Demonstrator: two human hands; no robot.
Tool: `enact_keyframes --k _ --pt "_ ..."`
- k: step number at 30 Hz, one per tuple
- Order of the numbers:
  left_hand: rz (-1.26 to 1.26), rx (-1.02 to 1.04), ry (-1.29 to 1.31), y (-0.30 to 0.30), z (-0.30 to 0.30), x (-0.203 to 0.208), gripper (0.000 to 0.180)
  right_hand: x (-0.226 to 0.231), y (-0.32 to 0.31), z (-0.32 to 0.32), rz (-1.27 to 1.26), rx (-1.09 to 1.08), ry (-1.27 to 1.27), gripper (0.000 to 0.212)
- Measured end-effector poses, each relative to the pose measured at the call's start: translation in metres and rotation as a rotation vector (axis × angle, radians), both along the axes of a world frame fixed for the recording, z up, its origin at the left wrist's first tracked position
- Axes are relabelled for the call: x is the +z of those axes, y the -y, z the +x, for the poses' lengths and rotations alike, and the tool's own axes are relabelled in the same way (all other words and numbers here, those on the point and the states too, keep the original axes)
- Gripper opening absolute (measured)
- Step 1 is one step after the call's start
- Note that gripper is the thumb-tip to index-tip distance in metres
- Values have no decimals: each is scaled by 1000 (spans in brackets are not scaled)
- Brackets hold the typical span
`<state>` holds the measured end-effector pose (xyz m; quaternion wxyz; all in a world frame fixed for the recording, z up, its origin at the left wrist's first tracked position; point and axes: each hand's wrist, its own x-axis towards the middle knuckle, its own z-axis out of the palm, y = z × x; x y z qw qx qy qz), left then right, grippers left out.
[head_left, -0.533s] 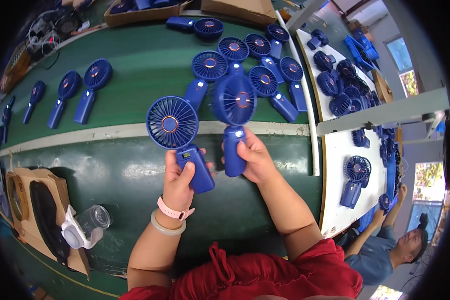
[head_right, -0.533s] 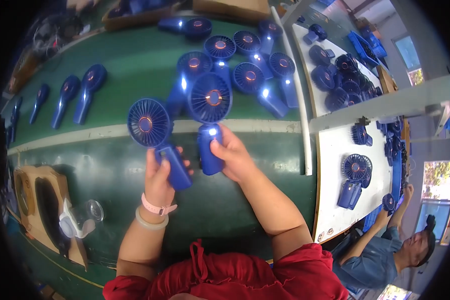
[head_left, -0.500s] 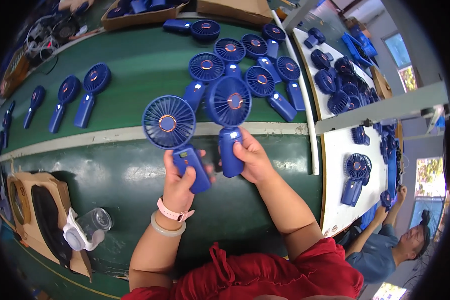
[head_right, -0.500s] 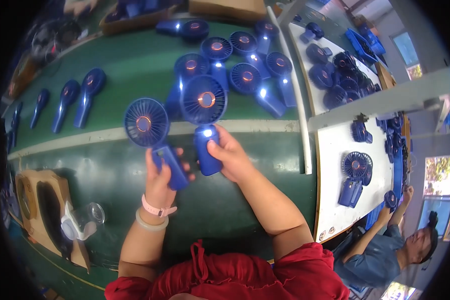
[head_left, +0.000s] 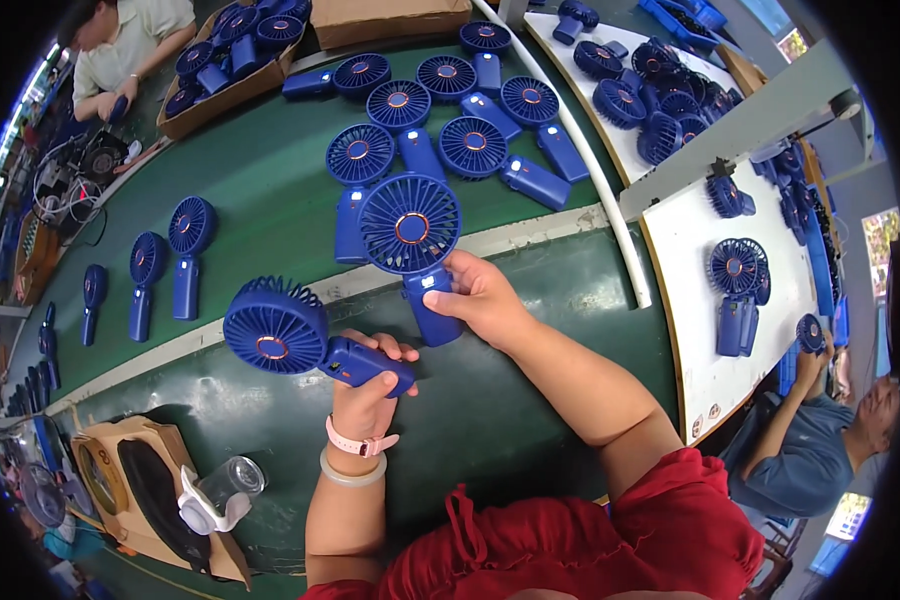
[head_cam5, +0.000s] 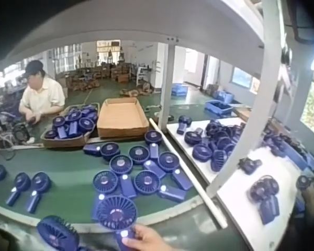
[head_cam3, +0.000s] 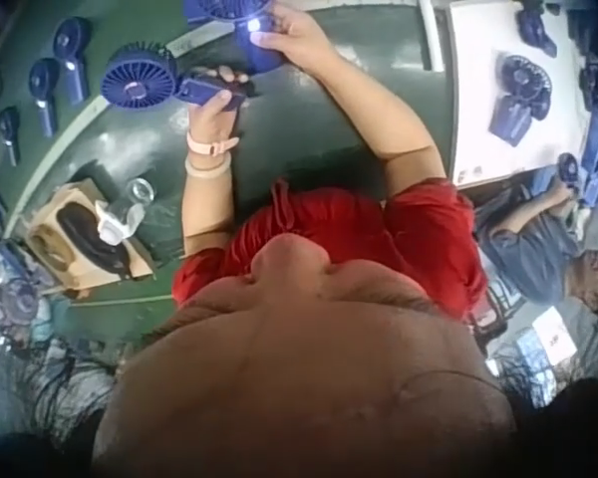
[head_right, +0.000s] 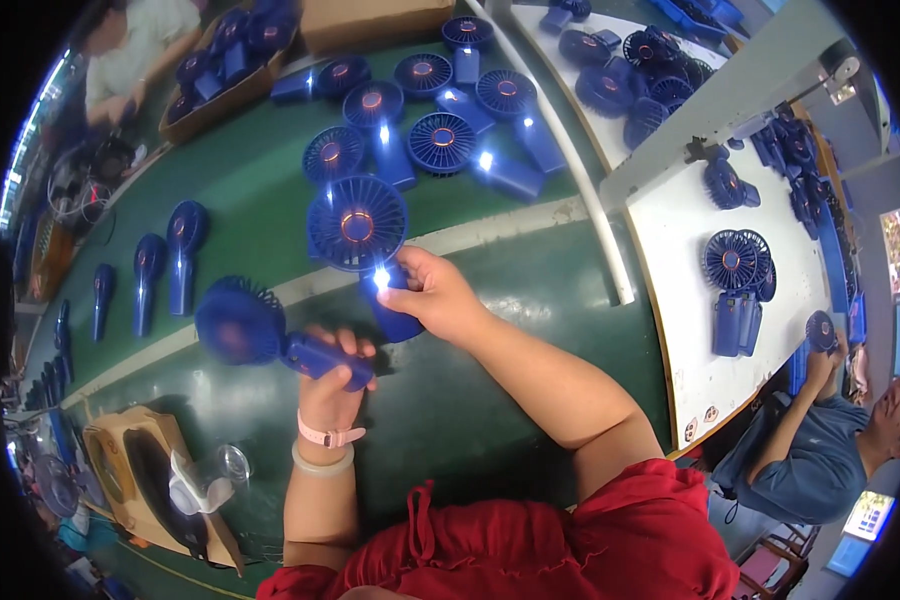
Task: The person organizes blue handheld fans on an assembly line by hand.
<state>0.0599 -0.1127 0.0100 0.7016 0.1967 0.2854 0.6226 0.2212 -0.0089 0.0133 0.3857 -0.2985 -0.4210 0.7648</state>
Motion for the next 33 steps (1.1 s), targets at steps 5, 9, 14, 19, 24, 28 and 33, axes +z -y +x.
enact_keyframes --k 5,9,14,19,24,28,33 --pt "51 22 172 0 1 -7 36 -3 -1 1 -19 13 58 35" --pt "48 23 164 0 -1 -8 36 -2 -2 1 -1 -14 50 32" --pt "6 54 119 -1 0 -4 37 0 -3 3 -1 -16 61 31" --pt "3 92 120 0 -2 -4 49 -5 -5 -2 -8 -1 46 32" --pt "21 -1 47 -4 0 -3 81 -11 -1 1 126 0 175 43" --pt "-10 -103 144 -3 -2 -3 73 10 16 -4 631 178 349 44" --pt "-66 -127 183 -1 -8 -12 64 8 -3 6 929 10 588 34"
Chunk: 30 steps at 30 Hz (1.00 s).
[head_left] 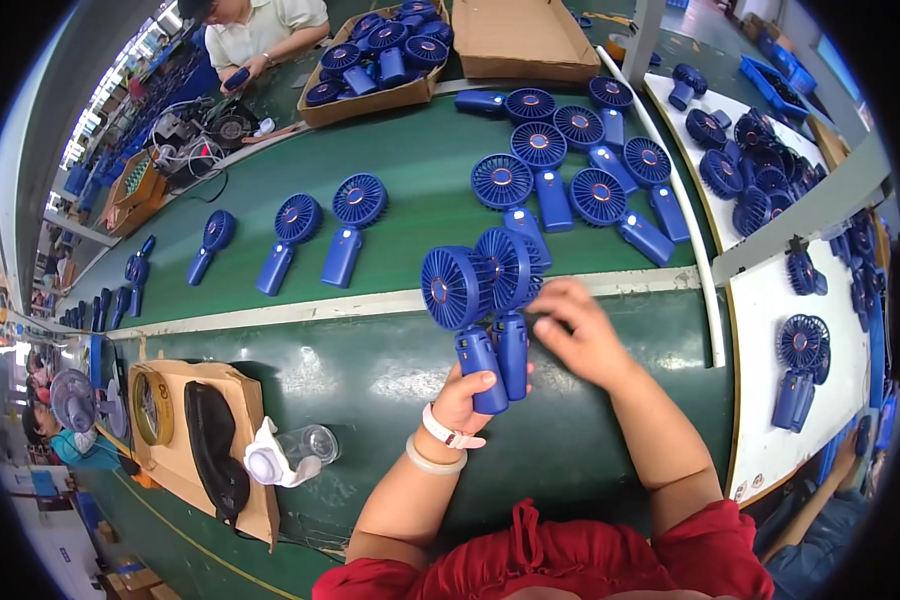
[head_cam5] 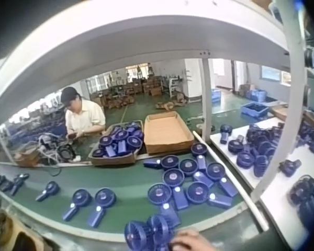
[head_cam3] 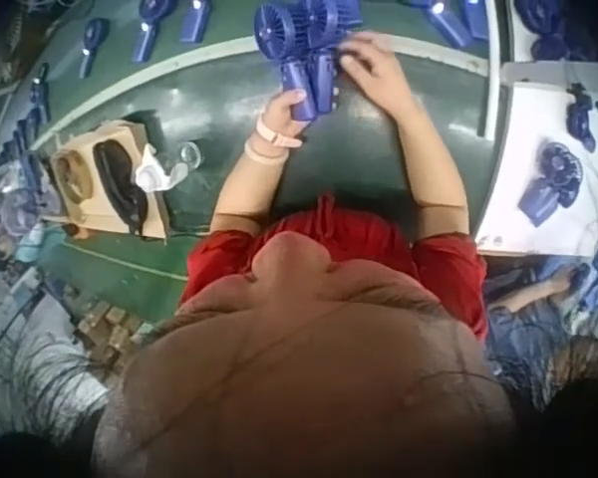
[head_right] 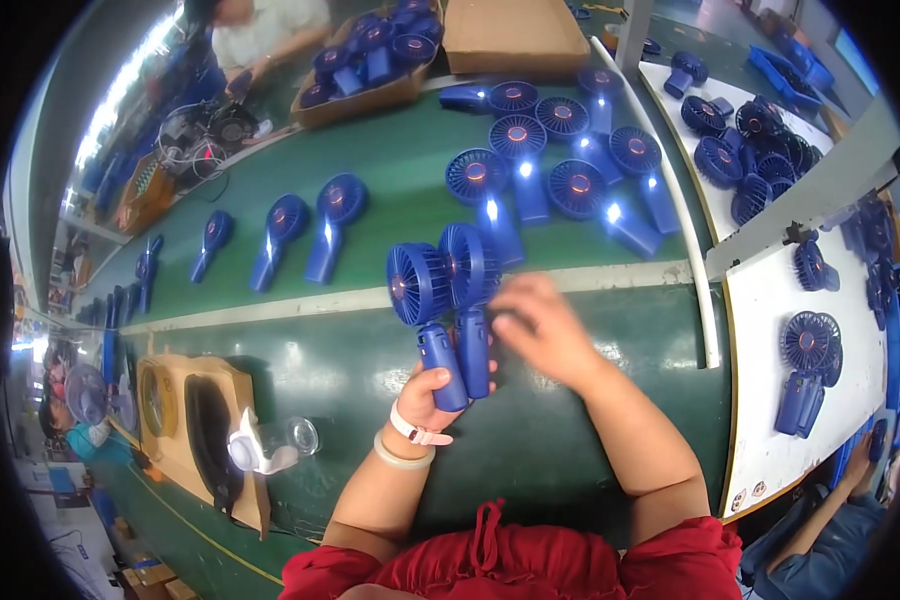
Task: The person organizes blue handheld fans on an assembly line by hand.
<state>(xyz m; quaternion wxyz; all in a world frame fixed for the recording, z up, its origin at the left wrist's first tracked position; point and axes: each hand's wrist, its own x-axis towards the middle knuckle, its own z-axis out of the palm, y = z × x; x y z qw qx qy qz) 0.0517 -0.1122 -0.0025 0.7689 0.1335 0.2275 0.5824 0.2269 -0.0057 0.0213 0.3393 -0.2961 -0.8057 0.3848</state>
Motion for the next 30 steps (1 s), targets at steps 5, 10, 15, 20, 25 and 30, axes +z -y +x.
enact_keyframes --k 5,10,15,20,25,30 --pt "57 16 51 3 0 -7 58 7 -51 43 435 -743 481 49" --pt "124 -44 391 -1 3 -4 53 -2 -79 75 240 -752 889 63" --pt "143 -125 352 -2 -1 -1 57 3 -88 85 362 -619 1005 60" --pt "76 -19 230 -2 3 5 61 26 -60 78 242 -691 317 53" --pt "30 91 192 2 -4 -2 64 37 -2 9 -762 -209 -527 86" --pt "20 149 165 -2 0 2 66 13 8 -7 -906 -81 -576 44"
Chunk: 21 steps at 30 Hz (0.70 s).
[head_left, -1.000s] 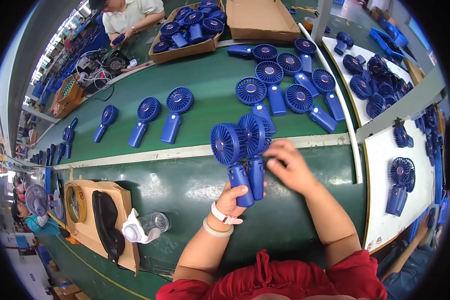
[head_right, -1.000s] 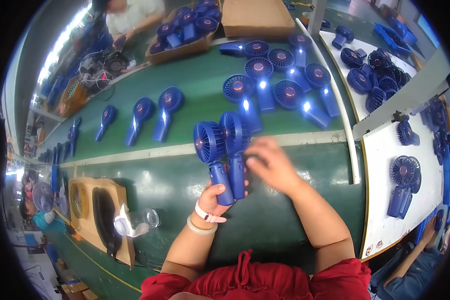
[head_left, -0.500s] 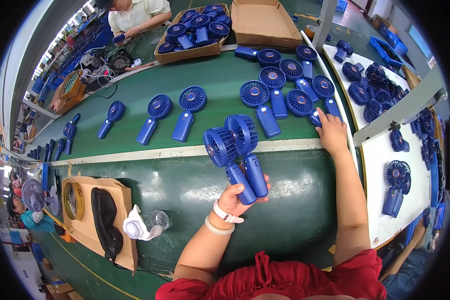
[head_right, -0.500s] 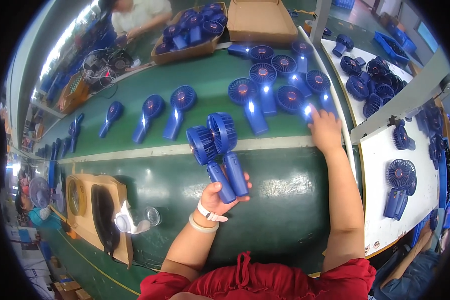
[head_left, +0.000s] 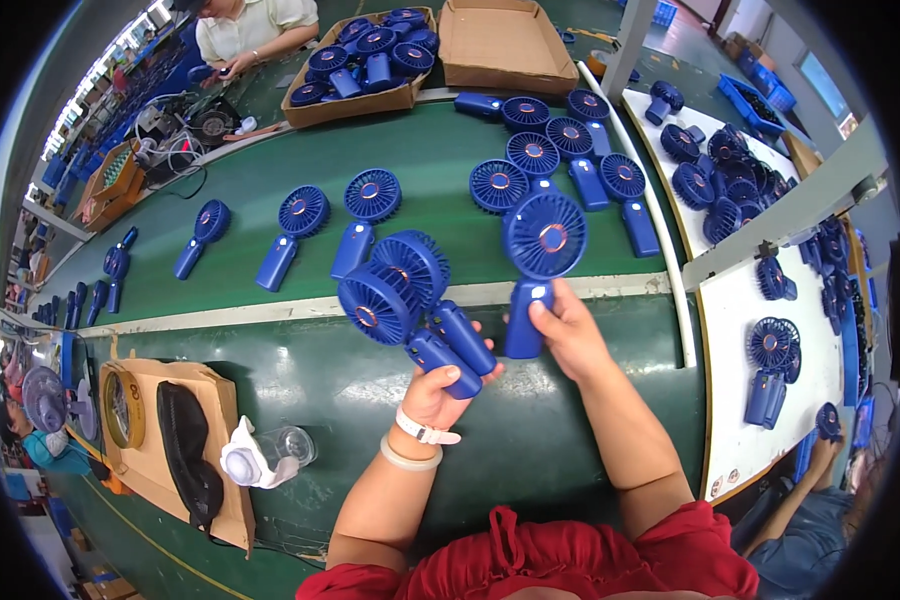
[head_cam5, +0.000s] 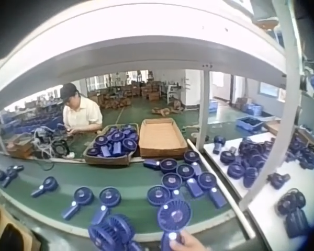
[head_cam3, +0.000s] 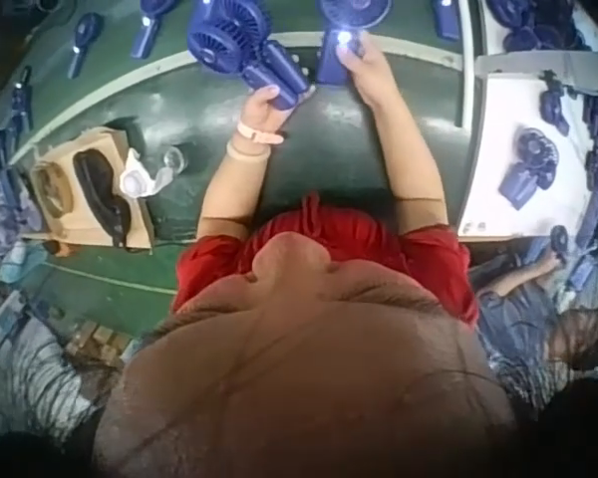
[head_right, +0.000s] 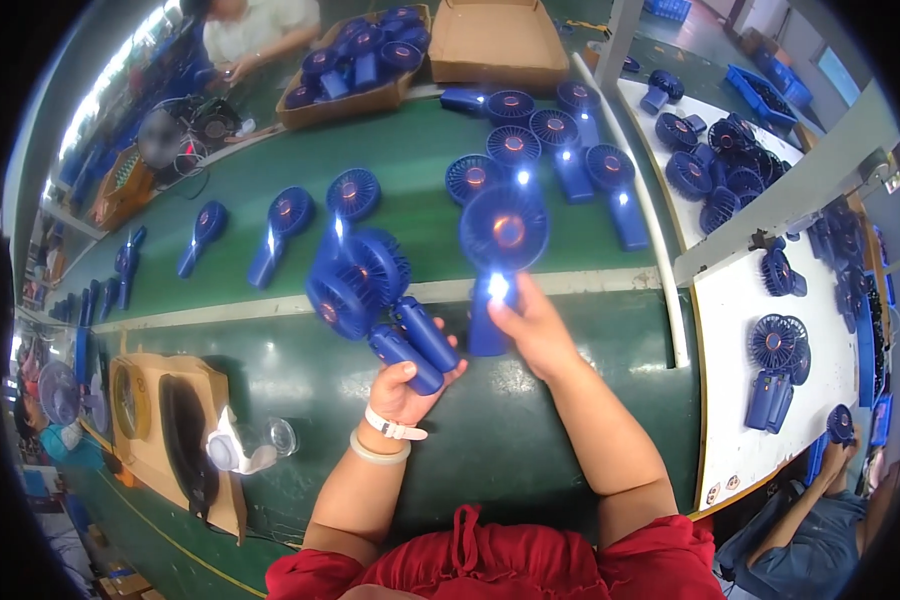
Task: The person organizes blue handheld fans on an assembly line by hand.
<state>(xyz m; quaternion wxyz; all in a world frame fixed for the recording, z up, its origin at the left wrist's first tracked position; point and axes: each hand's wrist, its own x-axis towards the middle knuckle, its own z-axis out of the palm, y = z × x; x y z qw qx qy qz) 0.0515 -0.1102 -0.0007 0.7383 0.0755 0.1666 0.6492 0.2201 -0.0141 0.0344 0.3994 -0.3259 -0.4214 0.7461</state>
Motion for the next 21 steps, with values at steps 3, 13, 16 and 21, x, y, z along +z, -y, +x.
enact_keyframes --k 3,13,16,21 --pt "-13 9 -28 0 0 1 68 -19 -2 1 39 14 46 35" --pt "19 -24 -146 3 2 4 78 -24 -6 -2 29 27 30 37" --pt "8 -29 -67 1 3 4 82 -23 -5 -2 14 41 33 37" --pt "17 -21 -100 0 6 10 85 -28 -6 -4 5 31 25 39"
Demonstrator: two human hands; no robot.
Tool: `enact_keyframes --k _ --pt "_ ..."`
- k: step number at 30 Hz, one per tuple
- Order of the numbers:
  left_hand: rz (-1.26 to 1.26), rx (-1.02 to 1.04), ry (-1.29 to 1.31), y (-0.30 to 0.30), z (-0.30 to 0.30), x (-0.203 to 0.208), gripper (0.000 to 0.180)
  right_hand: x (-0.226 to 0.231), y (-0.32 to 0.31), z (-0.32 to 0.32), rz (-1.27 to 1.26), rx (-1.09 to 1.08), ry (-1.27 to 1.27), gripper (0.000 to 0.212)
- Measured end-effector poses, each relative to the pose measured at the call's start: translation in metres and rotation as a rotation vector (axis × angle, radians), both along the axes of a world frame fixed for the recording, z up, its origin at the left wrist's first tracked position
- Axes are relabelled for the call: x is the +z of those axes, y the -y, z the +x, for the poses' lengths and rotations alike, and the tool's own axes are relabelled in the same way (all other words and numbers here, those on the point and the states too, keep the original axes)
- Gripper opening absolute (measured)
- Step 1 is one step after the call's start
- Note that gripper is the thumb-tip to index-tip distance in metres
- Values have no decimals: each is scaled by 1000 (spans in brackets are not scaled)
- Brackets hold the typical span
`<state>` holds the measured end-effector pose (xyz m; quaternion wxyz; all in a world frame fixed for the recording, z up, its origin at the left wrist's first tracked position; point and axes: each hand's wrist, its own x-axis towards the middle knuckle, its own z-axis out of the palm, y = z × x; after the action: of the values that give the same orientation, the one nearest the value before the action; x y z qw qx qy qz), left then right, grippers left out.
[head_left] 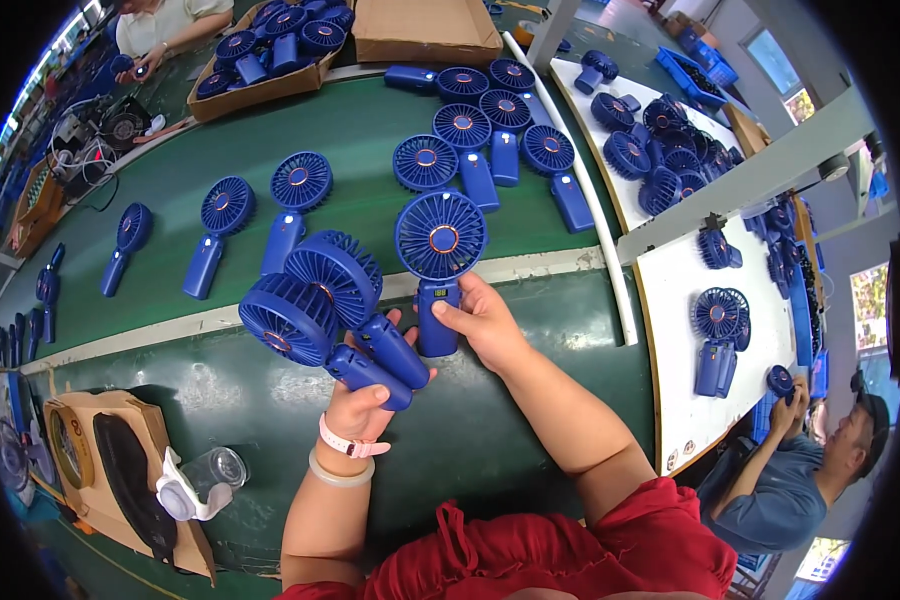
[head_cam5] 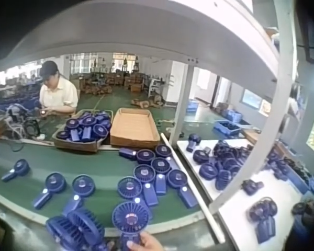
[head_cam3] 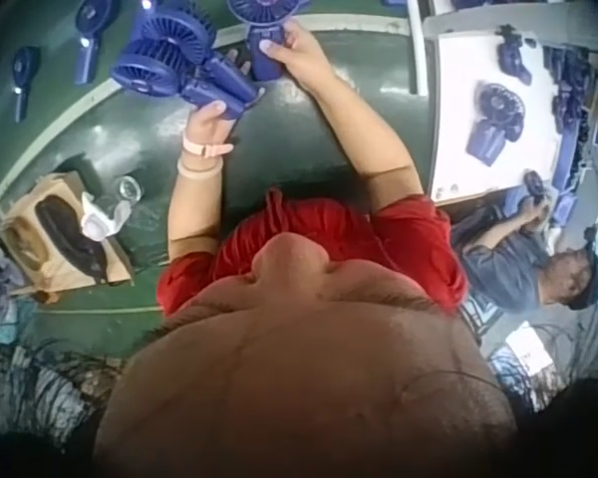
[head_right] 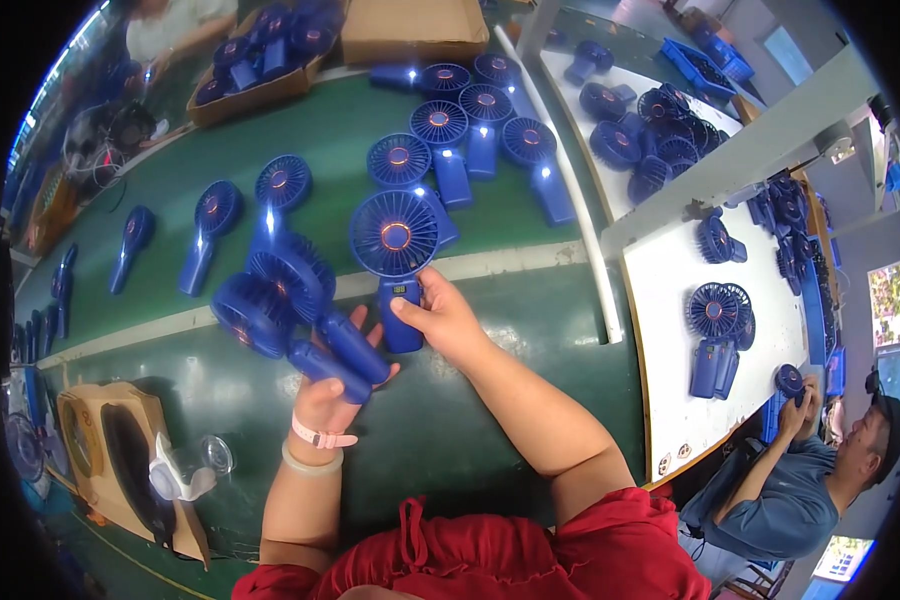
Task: The person organizes blue handheld fans on an assembly line by hand.
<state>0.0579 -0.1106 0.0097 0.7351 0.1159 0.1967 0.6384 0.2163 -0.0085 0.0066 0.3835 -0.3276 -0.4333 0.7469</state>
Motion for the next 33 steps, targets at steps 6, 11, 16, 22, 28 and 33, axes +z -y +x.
enact_keyframes --k 6,11,16,22,28,33 --pt "115 41 -521 -1 9 12 70 11 26 -8 150 203 -198 84" --pt "190 -116 -1048 31 67 3 66 39 69 37 188 326 267 64" --pt "638 -1037 -1166 4 40 68 74 68 104 149 -325 93 113 76" --pt "-177 368 -2482 -116 -61 -5 74 79 121 235 567 -477 1554 79" --pt "-73 328 -1618 -127 -81 -20 49 55 90 265 534 -691 1904 70" --pt "-59 -89 210 -57 -7 29 44 52 42 275 417 -763 1989 74"
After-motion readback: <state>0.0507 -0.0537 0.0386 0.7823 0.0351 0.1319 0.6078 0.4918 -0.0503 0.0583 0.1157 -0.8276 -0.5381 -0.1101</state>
